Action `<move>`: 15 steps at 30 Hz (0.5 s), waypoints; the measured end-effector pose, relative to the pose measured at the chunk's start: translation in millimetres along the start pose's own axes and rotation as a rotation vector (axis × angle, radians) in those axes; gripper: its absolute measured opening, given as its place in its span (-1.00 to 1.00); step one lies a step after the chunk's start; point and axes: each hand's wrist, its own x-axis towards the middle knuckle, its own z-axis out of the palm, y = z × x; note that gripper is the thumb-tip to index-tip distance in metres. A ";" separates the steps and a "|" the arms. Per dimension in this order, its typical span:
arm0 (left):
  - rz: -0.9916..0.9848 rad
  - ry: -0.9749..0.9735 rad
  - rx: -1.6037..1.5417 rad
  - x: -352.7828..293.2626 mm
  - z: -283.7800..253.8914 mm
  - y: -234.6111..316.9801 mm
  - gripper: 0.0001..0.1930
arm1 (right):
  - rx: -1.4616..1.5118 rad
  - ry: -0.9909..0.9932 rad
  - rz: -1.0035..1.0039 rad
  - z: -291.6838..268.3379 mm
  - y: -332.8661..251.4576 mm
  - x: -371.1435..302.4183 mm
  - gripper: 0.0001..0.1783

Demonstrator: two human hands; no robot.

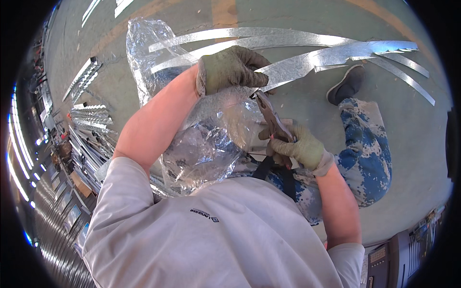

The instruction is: The person sits on the floor and uses tin snips to cut a long metal strip into shorter pieces. The cut pieces are placed on the floor beside the work area.

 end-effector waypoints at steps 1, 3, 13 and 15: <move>-0.006 0.005 -0.029 3.0 -1.0 -5.8 -0.52 | 0.063 -0.034 -0.002 0.2 -0.1 0.8 -0.60; -0.011 0.015 -0.047 6.4 -0.6 -10.2 -0.53 | 0.190 -0.097 -0.007 2.8 -4.1 -0.8 -0.54; 0.029 -0.011 -0.078 3.5 -1.2 -3.2 -0.54 | 0.570 -0.349 0.070 3.6 12.0 -1.5 -0.35; 0.034 0.008 -0.042 4.5 -1.4 -4.8 -0.54 | 0.458 -0.231 0.079 9.7 4.7 -4.2 -0.35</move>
